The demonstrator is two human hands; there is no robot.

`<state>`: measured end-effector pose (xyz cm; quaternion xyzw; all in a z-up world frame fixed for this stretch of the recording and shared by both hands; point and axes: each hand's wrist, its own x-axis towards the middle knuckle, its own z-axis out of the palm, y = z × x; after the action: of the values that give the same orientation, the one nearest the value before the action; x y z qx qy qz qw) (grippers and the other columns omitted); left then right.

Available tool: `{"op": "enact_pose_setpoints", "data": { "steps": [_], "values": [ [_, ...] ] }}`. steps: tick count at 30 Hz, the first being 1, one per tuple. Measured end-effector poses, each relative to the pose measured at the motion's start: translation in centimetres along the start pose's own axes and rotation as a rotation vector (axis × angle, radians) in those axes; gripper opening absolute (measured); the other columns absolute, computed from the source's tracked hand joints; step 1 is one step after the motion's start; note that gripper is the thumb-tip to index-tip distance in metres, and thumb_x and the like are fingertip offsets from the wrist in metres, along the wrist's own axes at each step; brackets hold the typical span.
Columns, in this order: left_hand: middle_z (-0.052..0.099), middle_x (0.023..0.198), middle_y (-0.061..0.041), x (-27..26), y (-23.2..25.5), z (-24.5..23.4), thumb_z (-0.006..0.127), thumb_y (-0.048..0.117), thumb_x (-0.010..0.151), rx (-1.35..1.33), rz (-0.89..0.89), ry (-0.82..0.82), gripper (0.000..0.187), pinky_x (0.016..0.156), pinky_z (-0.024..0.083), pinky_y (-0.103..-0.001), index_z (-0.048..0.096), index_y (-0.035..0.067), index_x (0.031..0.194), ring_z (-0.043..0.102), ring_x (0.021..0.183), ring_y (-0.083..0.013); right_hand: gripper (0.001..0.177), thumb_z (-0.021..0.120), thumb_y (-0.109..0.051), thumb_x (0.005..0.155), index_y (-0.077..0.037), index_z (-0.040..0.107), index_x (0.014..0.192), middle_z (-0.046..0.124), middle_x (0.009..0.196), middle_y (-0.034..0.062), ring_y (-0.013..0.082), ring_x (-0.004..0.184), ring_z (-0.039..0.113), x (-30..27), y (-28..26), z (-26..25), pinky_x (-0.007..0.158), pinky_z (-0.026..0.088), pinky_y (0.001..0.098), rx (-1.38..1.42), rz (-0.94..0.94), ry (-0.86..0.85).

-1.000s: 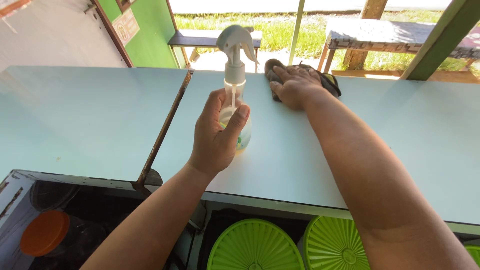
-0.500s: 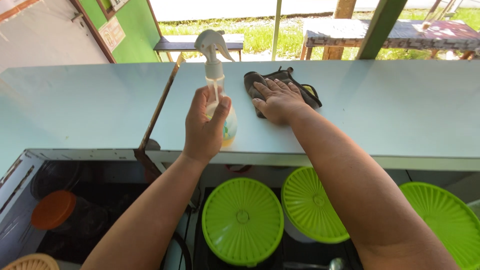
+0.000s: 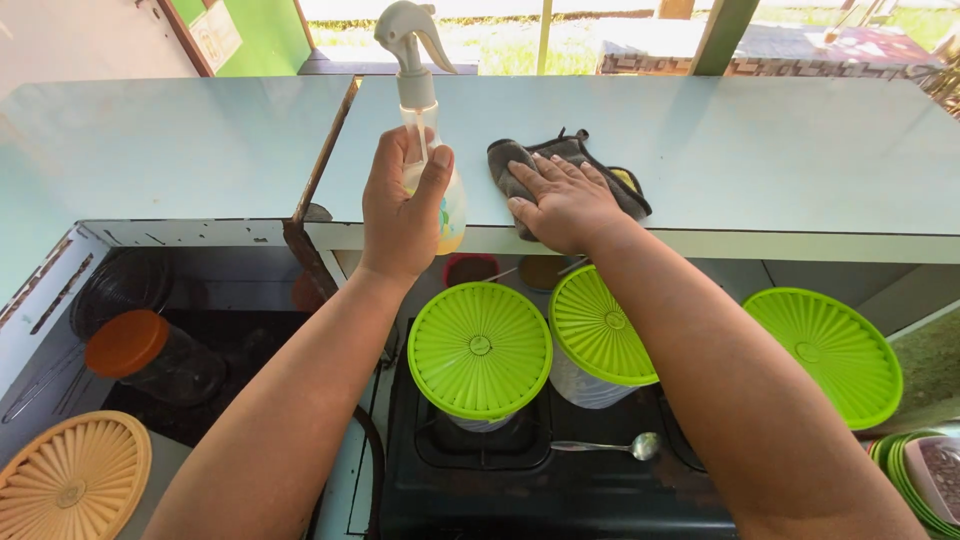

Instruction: The person wipes a light-colored countertop with a dark cloth while holding a spray bottle. They repeatedly spray and wipe the surface in a continuous motion across the length of the counter.

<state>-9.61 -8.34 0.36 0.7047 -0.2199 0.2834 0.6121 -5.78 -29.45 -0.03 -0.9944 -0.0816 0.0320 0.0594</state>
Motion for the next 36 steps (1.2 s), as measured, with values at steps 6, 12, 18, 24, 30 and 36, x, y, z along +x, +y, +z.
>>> {"op": "enact_pose_setpoints", "data": {
  "steps": [6, 12, 18, 24, 30, 36],
  "values": [
    [0.066, 0.121, -0.02, -0.5, 1.0, 0.1, 0.061, 0.045, 0.105, -0.022, -0.033, -0.003, 0.037, 0.107, 0.048, -0.056, 0.055, 0.013, 0.123, 0.065, 0.121, -0.0368, 0.065, 0.028, -0.059, 0.104, -0.038, 0.023, 0.165, 0.025, 0.172, 0.0025, 0.0259, 0.159, 0.019, -2.4, -0.4, 0.3, 0.129, 0.011, 0.0507, -0.028, 0.006, -0.006],
    [0.068, 0.119, -0.016, 0.1, 0.7, 0.9, 0.061, 0.045, 0.105, -0.036, -0.042, -0.006, 0.036, 0.106, 0.049, -0.054, 0.057, 0.014, 0.122, 0.066, 0.121, -0.0328, 0.063, 0.029, -0.059, 0.104, -0.038, 0.025, 0.164, 0.028, 0.171, 0.0023, 0.0252, 0.159, 0.021, -2.7, -0.6, 0.0, 0.129, 0.012, 0.0499, -0.009, 0.018, 0.011],
    [0.067, 0.119, -0.019, 1.4, -0.1, 2.0, 0.061, 0.043, 0.105, -0.054, -0.046, -0.014, 0.035, 0.107, 0.048, -0.055, 0.056, 0.013, 0.12, 0.067, 0.118, -0.0348, 0.065, 0.028, -0.058, 0.104, -0.037, 0.024, 0.165, 0.023, 0.173, 0.0011, 0.0249, 0.16, 0.018, -0.5, 0.0, -0.7, 0.129, 0.01, 0.0502, 0.013, 0.046, -0.03],
    [0.067, 0.11, -0.013, 3.1, -1.6, 3.0, 0.062, 0.043, 0.103, -0.031, -0.109, -0.03, 0.037, 0.106, 0.048, -0.052, 0.057, 0.011, 0.12, 0.066, 0.115, -0.0287, 0.065, 0.028, -0.058, 0.104, -0.037, 0.023, 0.165, 0.019, 0.174, -0.0004, 0.0232, 0.161, 0.014, 4.0, 1.9, -1.8, 0.13, 0.007, 0.049, 0.048, 0.074, -0.058],
    [0.062, 0.095, -0.006, 5.7, -3.1, 4.0, 0.062, 0.037, 0.103, -0.054, -0.106, -0.06, 0.028, 0.099, 0.051, -0.043, 0.058, 0.011, 0.112, 0.063, 0.1, -0.0178, 0.065, 0.03, -0.056, 0.104, -0.037, 0.022, 0.166, 0.018, 0.175, -0.0001, 0.0234, 0.161, 0.012, 10.2, 4.2, -2.7, 0.129, 0.004, 0.0489, 0.072, 0.097, -0.063],
    [0.063, 0.094, -0.004, 8.8, -5.1, 5.5, 0.063, 0.034, 0.103, -0.074, -0.059, -0.081, 0.022, 0.099, 0.053, -0.041, 0.059, 0.013, 0.109, 0.062, 0.095, -0.0146, 0.064, 0.03, -0.061, 0.104, -0.041, 0.024, 0.165, 0.018, 0.174, -0.0028, 0.0227, 0.16, 0.013, 18.2, 7.4, -2.6, 0.128, 0.005, 0.0496, 0.051, 0.1, -0.041]
  ]
}}
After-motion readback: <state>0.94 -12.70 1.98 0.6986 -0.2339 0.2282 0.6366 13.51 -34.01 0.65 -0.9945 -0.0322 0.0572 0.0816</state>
